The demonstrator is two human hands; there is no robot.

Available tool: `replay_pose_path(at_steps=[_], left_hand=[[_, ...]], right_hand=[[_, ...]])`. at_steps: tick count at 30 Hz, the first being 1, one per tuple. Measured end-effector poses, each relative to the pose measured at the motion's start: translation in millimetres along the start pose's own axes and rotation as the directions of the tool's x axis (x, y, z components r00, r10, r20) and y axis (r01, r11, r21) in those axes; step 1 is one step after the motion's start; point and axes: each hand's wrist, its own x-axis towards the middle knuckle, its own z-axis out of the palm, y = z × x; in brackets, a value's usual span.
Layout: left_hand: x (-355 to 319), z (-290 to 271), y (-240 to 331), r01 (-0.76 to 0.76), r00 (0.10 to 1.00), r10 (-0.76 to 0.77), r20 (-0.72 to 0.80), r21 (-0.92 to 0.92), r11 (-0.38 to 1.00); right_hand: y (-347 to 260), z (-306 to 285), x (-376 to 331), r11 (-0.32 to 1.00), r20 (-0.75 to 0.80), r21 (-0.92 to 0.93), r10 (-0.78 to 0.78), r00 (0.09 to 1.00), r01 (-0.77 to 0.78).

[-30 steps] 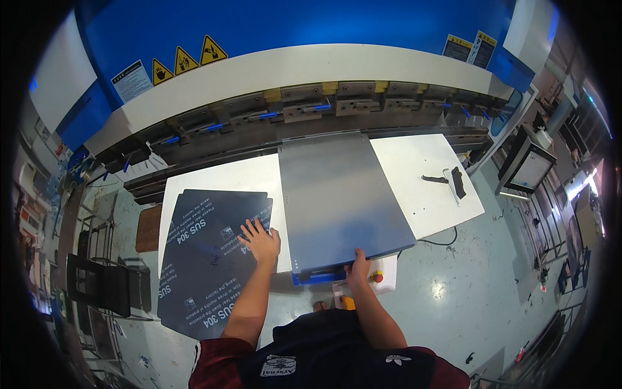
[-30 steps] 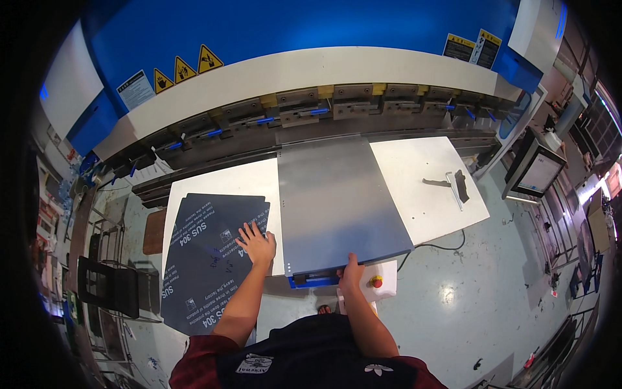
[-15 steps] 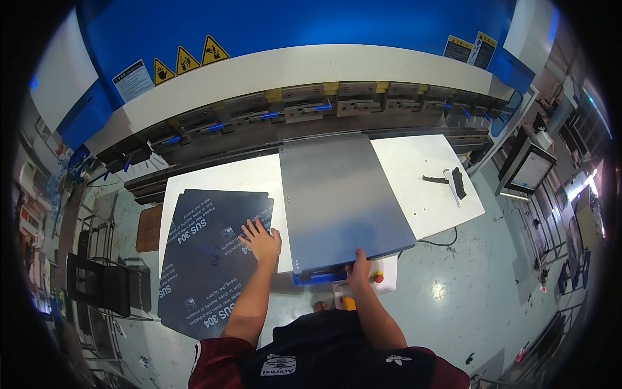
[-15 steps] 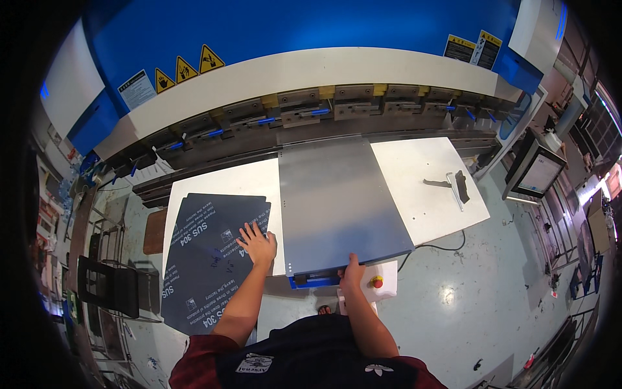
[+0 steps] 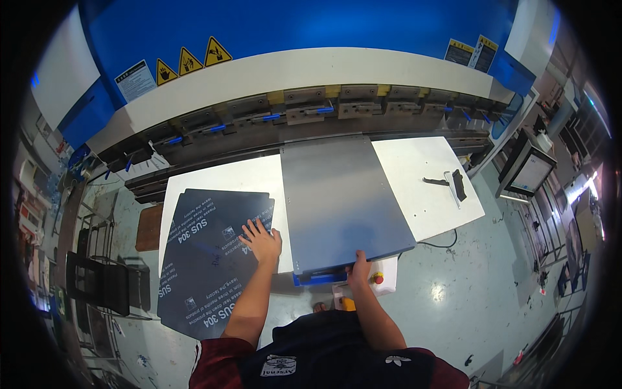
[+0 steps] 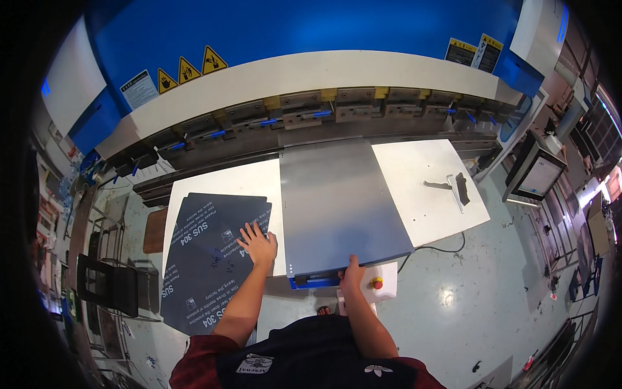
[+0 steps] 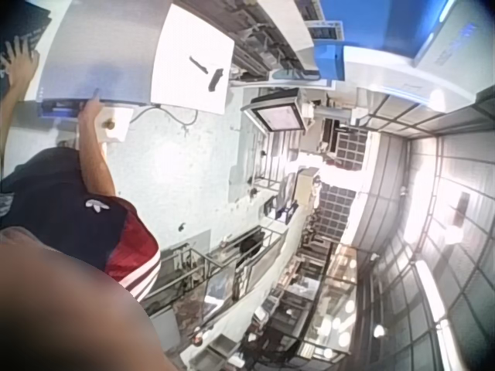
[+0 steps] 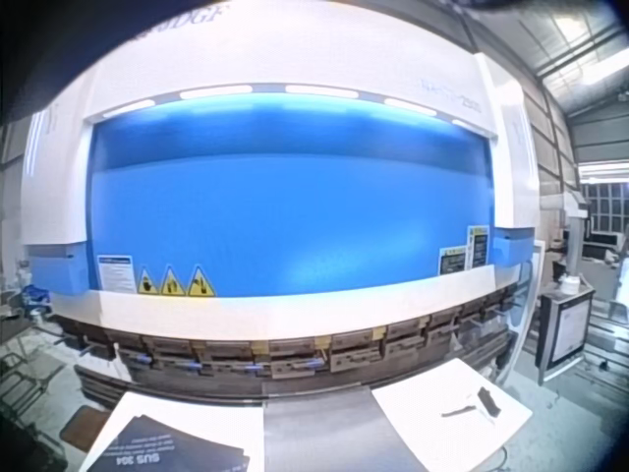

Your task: The person handles multiple stainless steel sheets, peels protective film, and bends them using a press brake machine. The person stacks the finished bent sheets on a nearby table.

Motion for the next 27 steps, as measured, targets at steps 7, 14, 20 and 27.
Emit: replay_pose_path(at_steps=[7, 14, 20, 27], left_hand=[[-0.4, 1.4, -0.5, -0.004, 1.000, 0.004, -0.019, 0.001, 1.000], [0.0, 0.2, -1.6, 0.008, 1.000, -0.008, 0.016, 0.000, 1.000], [-2.5, -4.2, -2.7, 0.004, 1.000, -0.004, 0.028, 0.003, 1.000], [-1.1, -3.5, -1.4, 0.009, 1.000, -0.009, 0.025, 0.003, 1.000]], right_hand=[[6.0, -2.8, 8.1, 0.999, -0.045, -0.018, 0.034, 0.998, -0.035], [-7.1, 10.4, -7.9, 1.000, 0.013, -0.010, 0.025, 1.000, -0.025], [-162.2, 105.7, -33.8, 0.985, 0.603, 0.105, -0.173, 0.779, 0.138], [-265.5, 207.3, -60.7, 0.996, 0.715, -0.010, -0.052, 0.697, 0.084]])
